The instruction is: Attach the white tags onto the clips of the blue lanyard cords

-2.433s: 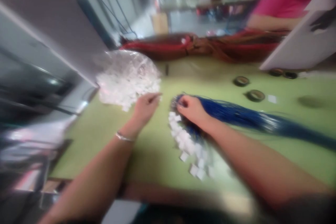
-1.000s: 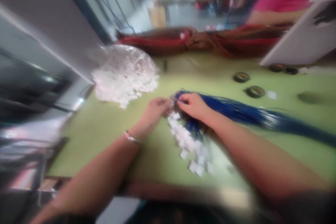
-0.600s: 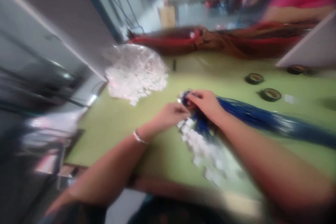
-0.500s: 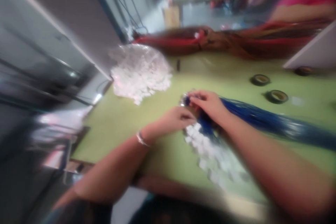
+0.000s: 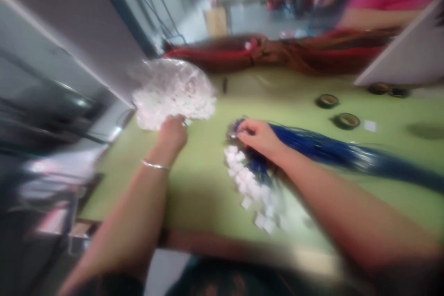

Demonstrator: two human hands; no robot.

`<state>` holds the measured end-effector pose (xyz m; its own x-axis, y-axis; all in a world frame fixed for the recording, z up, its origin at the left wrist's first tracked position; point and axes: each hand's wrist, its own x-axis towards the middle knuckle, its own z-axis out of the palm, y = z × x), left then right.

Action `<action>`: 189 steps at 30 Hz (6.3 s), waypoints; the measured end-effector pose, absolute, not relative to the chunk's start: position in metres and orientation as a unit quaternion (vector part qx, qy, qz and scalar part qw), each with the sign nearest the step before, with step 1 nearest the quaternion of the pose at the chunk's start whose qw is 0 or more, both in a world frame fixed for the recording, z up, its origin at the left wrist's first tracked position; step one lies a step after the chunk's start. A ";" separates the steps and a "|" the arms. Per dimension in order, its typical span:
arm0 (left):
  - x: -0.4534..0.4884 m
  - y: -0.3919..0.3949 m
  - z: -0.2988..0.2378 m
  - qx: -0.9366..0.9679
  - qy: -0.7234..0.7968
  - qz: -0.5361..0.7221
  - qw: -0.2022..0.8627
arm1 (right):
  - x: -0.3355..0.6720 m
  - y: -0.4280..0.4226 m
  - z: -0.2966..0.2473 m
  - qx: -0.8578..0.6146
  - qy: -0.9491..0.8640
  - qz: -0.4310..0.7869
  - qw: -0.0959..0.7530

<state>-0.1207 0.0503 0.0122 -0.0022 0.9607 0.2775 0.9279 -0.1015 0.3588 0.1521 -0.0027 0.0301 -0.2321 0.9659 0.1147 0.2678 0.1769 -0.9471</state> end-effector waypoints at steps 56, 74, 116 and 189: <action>-0.016 -0.001 0.011 0.489 0.531 0.383 0.576 | 0.151 0.002 0.020 -0.499 -0.732 0.309 0.345; -0.117 0.054 0.017 0.710 0.657 0.252 0.041 | 0.162 0.004 0.015 -0.398 -0.584 0.550 0.445; -0.023 -0.005 0.020 0.431 0.403 0.440 0.677 | 0.145 -0.006 0.032 -0.489 -0.659 0.397 0.411; -0.019 -0.001 0.000 0.486 0.479 0.450 0.576 | 0.152 0.003 0.029 -0.523 -0.690 0.371 0.335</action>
